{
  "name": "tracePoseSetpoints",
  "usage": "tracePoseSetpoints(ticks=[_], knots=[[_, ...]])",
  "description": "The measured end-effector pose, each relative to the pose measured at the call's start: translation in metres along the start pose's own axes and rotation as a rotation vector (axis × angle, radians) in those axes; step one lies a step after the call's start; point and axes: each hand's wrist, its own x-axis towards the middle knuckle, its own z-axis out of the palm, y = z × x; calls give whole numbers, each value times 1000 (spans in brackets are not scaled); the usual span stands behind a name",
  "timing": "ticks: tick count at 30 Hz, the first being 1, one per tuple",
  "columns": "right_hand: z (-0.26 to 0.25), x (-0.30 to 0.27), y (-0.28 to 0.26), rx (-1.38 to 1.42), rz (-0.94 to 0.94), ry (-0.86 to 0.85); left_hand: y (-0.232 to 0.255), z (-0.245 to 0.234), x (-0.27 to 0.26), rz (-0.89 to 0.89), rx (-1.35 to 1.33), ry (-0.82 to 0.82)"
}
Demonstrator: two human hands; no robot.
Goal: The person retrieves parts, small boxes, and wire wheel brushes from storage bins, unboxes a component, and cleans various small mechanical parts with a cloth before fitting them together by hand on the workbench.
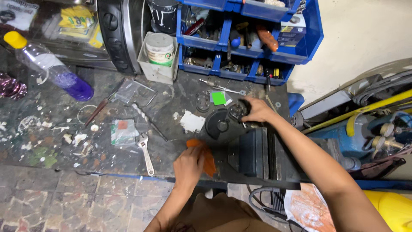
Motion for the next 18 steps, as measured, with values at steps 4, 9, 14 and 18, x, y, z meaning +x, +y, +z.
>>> tracePoseSetpoints(ticks=[4, 9, 14, 18], knots=[[22, 16, -20, -67, 229, -94, -4, -5, -6, -34, -46, 26], [17, 26, -21, -206, 383, -228, -17, -17, -22, -49, -68, 99], [-32, 11, -85, -11, 266, 26, -39, -26, -38, -180, -53, 9], [-22, -22, -184, 91, 230, -120, -56, -17, -48, -153, 13, -11]])
